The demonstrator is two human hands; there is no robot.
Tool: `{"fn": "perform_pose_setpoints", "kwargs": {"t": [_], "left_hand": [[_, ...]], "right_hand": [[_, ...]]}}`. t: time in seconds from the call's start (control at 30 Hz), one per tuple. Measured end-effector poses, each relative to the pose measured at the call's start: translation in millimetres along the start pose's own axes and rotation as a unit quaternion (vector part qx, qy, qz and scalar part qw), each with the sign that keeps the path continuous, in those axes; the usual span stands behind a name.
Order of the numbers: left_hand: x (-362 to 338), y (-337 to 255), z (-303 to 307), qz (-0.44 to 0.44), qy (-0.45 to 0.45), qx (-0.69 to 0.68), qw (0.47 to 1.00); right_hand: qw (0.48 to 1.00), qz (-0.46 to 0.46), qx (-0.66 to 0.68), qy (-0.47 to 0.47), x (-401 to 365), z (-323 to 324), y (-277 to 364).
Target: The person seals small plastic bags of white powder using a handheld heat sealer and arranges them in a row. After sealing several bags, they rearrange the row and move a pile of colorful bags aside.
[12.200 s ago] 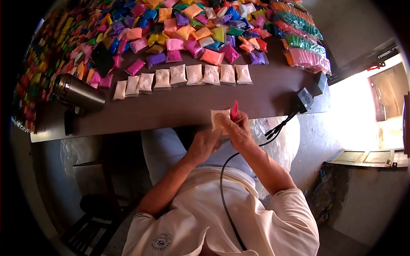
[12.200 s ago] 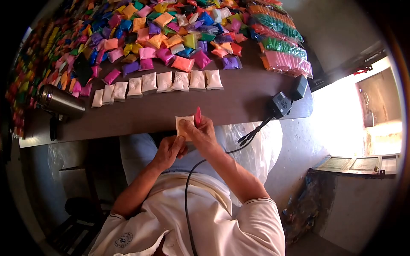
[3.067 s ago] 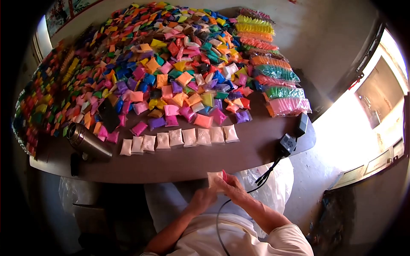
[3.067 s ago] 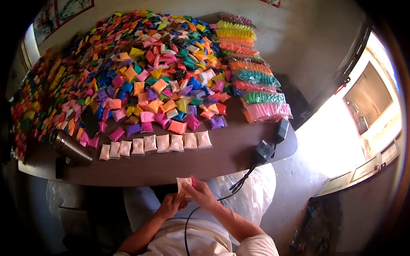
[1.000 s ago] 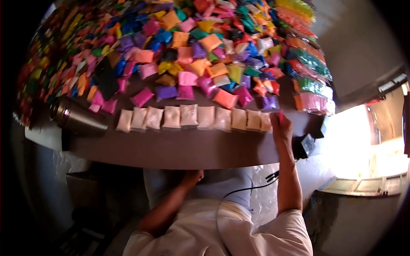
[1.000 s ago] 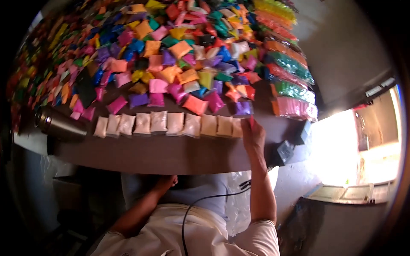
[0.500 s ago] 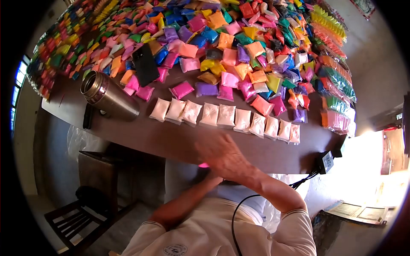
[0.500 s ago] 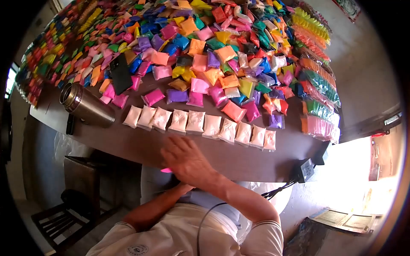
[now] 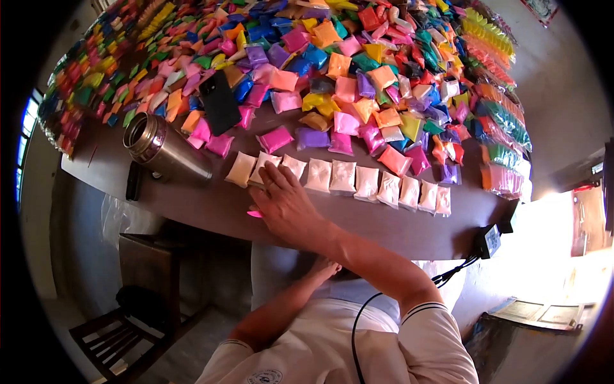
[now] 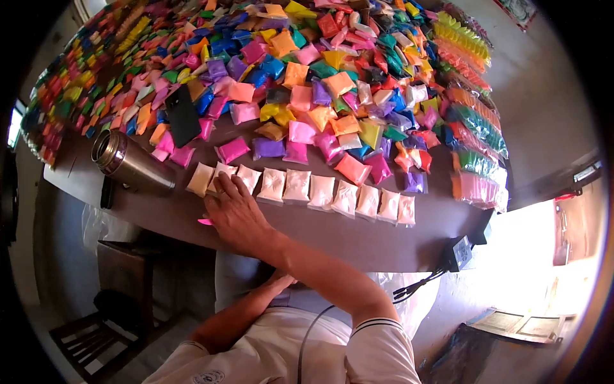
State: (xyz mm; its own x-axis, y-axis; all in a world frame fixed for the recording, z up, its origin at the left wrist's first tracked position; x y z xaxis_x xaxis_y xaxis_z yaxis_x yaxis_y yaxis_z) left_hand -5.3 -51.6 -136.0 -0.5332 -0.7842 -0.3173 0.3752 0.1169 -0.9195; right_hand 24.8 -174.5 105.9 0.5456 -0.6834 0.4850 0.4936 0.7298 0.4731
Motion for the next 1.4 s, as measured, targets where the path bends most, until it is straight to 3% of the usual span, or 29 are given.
{"fn": "perform_pose_setpoints", "kwargs": {"t": [0.13, 0.23, 0.37, 0.47, 0.53, 0.63, 0.73, 0.77, 0.83, 0.9, 1.13, 1.2, 1.27, 1.4], "left_hand": [[0.9, 23.6, -13.2, 0.086, 0.006, -0.129, 0.988], [0.8, 33.8, -22.0, 0.152, 0.007, -0.222, 0.963], [3.6, 24.6, -19.8, 0.138, 0.017, -0.193, 0.971], [4.9, 20.3, -16.6, 0.138, 0.024, -0.182, 0.973], [5.3, 19.8, -15.6, 0.140, 0.026, -0.182, 0.973], [4.1, 19.1, -15.2, 0.144, 0.030, -0.178, 0.973], [2.6, 18.4, -13.4, 0.145, 0.036, -0.168, 0.974], [1.3, 17.6, -14.2, 0.146, 0.040, -0.166, 0.974], [0.4, 13.5, -13.3, 0.147, 0.047, -0.157, 0.975], [0.4, 8.7, -12.5, 0.157, 0.030, -0.235, 0.959], [-3.5, -2.3, -7.3, 0.180, 0.012, -0.235, 0.955], [-3.9, -3.8, -5.3, 0.183, 0.002, -0.211, 0.960], [-2.4, 1.1, -6.5, 0.170, 0.006, -0.208, 0.963], [2.1, 5.5, -9.5, 0.175, 0.031, -0.196, 0.964]], "right_hand": [[0.996, -0.075, -0.045, 0.018, -28.0, 27.6, -8.1], [0.990, -0.132, -0.036, -0.039, -47.7, 39.8, -17.3], [0.996, -0.086, -0.019, -0.004, -54.5, 18.3, -21.1], [0.994, -0.082, -0.013, -0.075, -54.3, 21.4, -14.5], [0.993, -0.091, -0.023, -0.069, -60.7, 33.1, -18.6], [0.979, -0.157, -0.071, -0.106, -81.9, 61.8, -32.6], [0.965, -0.224, -0.112, -0.078, -98.4, 88.1, -36.9], [0.960, -0.217, -0.136, -0.113, -102.9, 90.8, -39.0], [0.959, -0.223, -0.137, -0.109, -109.7, 85.9, -45.8], [0.962, -0.218, -0.118, -0.116, -109.9, 82.5, -44.4], [0.960, -0.240, -0.093, -0.109, -109.7, 78.7, -44.8], [0.957, -0.242, -0.117, -0.111, -124.2, 95.8, -47.5], [0.943, -0.301, -0.120, -0.080, -141.4, 116.2, -54.4], [0.929, -0.316, -0.149, -0.121, -170.8, 136.7, -69.7]]}}
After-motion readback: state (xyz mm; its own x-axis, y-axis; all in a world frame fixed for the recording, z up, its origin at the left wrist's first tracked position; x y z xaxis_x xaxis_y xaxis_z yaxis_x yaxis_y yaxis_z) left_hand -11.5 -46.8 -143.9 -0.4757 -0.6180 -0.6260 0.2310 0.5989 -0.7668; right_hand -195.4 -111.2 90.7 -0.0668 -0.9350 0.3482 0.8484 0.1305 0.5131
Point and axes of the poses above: each hand's wrist, its own x-axis towards the middle knuckle, its own z-axis out of the back of the hand, y = z × x, the point moved 4 cm from there along x, towards the middle knuckle, and after that the axes turned 10 degrees about x, right-handed, at the moved point
